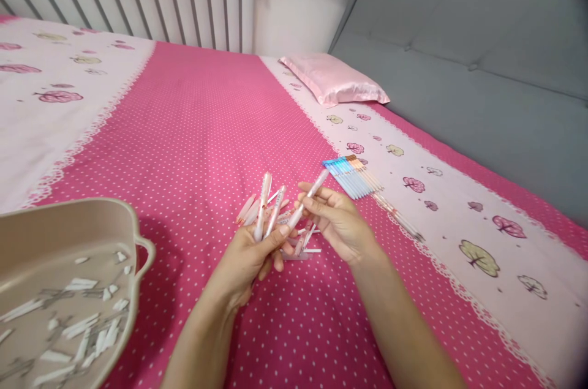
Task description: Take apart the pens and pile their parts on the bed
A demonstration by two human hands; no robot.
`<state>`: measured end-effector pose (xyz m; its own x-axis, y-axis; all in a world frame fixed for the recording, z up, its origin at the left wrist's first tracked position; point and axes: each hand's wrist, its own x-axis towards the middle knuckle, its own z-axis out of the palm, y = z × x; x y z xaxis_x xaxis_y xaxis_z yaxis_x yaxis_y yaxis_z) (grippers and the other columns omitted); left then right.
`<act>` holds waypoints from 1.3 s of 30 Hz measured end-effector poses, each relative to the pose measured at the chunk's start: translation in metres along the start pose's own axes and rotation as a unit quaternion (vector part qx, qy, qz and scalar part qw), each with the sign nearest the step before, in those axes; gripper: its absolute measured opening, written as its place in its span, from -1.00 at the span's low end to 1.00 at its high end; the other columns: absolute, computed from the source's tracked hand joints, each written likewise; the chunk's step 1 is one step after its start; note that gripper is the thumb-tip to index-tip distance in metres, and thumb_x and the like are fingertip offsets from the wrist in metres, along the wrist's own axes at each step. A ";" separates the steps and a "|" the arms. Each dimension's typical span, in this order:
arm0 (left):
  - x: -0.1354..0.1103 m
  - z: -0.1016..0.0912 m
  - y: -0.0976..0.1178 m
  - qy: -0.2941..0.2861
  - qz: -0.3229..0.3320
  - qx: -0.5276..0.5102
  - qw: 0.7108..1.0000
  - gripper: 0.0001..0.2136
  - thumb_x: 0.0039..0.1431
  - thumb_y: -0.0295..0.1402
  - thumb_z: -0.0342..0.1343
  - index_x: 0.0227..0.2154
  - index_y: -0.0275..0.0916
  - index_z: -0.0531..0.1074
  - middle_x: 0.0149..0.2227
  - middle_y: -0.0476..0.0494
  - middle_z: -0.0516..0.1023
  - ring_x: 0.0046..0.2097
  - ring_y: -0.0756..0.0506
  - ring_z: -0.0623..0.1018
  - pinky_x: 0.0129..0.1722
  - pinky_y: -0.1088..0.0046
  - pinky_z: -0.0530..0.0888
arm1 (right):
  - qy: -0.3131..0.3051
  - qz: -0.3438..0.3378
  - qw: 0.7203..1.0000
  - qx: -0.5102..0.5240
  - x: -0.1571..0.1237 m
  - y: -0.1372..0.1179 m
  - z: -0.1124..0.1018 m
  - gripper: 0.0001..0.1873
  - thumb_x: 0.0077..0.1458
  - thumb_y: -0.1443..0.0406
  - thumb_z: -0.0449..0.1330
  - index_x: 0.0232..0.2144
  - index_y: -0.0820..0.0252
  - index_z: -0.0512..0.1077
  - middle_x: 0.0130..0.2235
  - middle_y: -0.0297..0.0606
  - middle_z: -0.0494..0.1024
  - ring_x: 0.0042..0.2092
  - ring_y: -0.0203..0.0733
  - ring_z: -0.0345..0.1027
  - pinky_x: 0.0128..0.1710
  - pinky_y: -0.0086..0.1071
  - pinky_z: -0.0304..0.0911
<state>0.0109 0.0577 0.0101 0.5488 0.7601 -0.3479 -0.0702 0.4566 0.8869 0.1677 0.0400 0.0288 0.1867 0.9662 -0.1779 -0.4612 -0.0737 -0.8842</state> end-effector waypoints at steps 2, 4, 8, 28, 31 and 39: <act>-0.001 -0.001 0.002 -0.009 -0.010 -0.023 1.000 -0.78 -0.03 -0.24 0.18 -0.49 -0.35 0.49 -0.66 -0.01 0.41 -0.72 0.17 0.25 -0.79 0.67 0.00 | -0.024 0.010 1.000 0.017 0.000 -0.001 -0.001 -0.67 -0.19 0.43 0.29 -0.27 0.20 0.44 -0.36 -0.35 0.51 -0.33 -0.37 0.39 -0.33 -0.51 0.28; -0.002 -0.002 0.004 -0.020 -0.020 -0.040 0.999 -0.77 -0.04 -0.23 0.18 -0.46 -0.36 0.49 -0.63 -0.02 0.43 -0.70 0.17 0.27 -0.79 0.68 0.01 | -0.046 0.017 0.998 0.029 0.000 -0.002 -0.001 -0.62 -0.17 0.45 0.26 -0.21 0.15 0.43 -0.29 -0.34 0.53 -0.26 -0.34 0.40 -0.31 -0.51 0.29; -0.002 -0.004 0.005 -0.016 -0.025 -0.034 0.999 -0.75 -0.05 -0.23 0.19 -0.55 -0.38 0.46 -0.68 0.00 0.39 -0.72 0.18 0.24 -0.79 0.69 0.00 | -0.068 0.025 0.997 0.037 -0.001 -0.005 -0.002 -0.59 -0.13 0.45 0.24 -0.15 0.13 0.39 -0.16 -0.28 0.51 -0.15 -0.29 0.38 -0.21 -0.46 0.29; -0.004 -0.005 0.007 -0.022 -0.037 -0.022 0.999 -0.76 -0.09 -0.25 0.21 -0.59 -0.38 0.46 -0.65 -0.03 0.42 -0.72 0.18 0.25 -0.80 0.71 0.02 | 0.065 -0.033 0.993 0.093 0.009 -0.022 -0.025 -0.81 -0.16 0.47 0.20 -0.39 0.23 0.43 -0.42 -0.38 0.44 -0.37 -0.40 0.33 -0.33 -0.53 0.29; -0.002 -0.007 0.004 -0.016 -0.032 -0.006 0.999 -0.72 -0.06 -0.22 0.19 -0.62 -0.39 0.44 -0.65 -0.04 0.41 -0.72 0.19 0.23 -0.79 0.71 0.02 | 0.023 0.031 0.993 0.112 0.008 -0.017 -0.023 -0.91 -0.15 0.45 0.15 -0.48 0.26 0.38 -0.57 -0.44 0.30 -0.53 -0.44 0.21 -0.53 -0.55 0.22; -0.001 -0.006 0.006 0.009 -0.024 0.061 0.998 -0.72 -0.06 -0.20 0.18 -0.65 -0.34 0.45 -0.80 0.03 0.29 -0.76 0.17 0.13 -0.77 0.66 -0.01 | -0.020 0.034 0.998 0.040 0.005 0.002 -0.008 -0.80 -0.12 0.30 0.29 -0.49 0.25 0.33 -0.62 -0.54 0.17 -0.65 -0.56 -0.08 -0.71 -0.67 -0.08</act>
<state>0.0050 0.0620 0.0141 0.5335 0.7476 -0.3956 0.0584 0.4340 0.8990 0.1751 0.0429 0.0231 0.1181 0.9690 -0.2171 -0.5396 -0.1210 -0.8332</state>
